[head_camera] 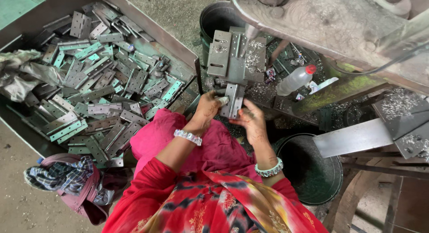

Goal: The person operates a drill press to machine small metal plates. They pick plates from a bin, position them under the drill, activate the press, and then place the finished pieces into a container.

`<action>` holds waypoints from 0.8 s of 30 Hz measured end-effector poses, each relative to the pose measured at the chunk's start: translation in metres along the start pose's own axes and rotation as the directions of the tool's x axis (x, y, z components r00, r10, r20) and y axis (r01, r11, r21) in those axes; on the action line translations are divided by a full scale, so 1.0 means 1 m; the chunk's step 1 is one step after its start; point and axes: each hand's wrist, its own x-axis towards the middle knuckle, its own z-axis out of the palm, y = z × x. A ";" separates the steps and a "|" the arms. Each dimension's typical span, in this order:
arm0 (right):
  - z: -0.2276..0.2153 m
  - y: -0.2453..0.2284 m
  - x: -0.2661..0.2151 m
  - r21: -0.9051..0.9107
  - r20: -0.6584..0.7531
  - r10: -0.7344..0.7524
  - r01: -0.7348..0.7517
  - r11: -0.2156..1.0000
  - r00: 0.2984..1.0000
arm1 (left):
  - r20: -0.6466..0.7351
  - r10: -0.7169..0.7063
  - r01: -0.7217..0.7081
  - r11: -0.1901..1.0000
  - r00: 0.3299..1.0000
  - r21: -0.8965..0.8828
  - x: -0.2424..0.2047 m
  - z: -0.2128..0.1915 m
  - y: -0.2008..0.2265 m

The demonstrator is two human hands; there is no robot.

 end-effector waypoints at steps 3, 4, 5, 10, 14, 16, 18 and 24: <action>-0.014 -0.008 0.000 -0.590 -0.140 -0.152 0.041 0.806 0.978 | -0.085 0.037 -0.023 0.987 0.996 0.162 0.029 0.005 0.011; -0.019 -0.005 -0.003 -0.732 -0.142 -0.192 0.028 0.681 0.971 | -0.127 0.069 -0.009 0.905 0.990 0.424 0.037 0.008 0.015; -0.023 0.000 -0.007 -0.847 -0.132 -0.232 0.012 0.531 0.964 | -0.054 0.230 -0.137 0.736 0.972 0.662 0.045 0.012 0.020; -0.024 0.030 -0.006 -0.978 -0.067 -0.056 -0.054 0.203 0.996 | -0.001 0.511 -0.267 0.450 0.859 0.852 0.072 0.053 0.038; -0.029 0.028 -0.003 -0.955 -0.227 0.185 -0.256 0.150 0.956 | 0.334 0.442 -0.292 -0.163 0.832 0.942 0.041 0.058 0.037; -0.027 0.021 -0.001 -0.963 -0.215 0.223 -0.245 0.113 0.951 | 0.375 0.245 -0.212 -0.506 0.894 0.836 0.025 0.060 0.036; -0.024 0.013 0.002 -0.974 -0.191 0.225 -0.213 0.080 0.956 | 0.331 0.272 -0.219 -0.370 0.904 0.903 0.023 0.065 0.039; -0.026 -0.007 0.019 -0.993 -0.108 0.165 -0.101 -0.053 0.980 | 0.290 0.311 -0.204 -0.282 0.905 0.938 0.074 0.065 0.048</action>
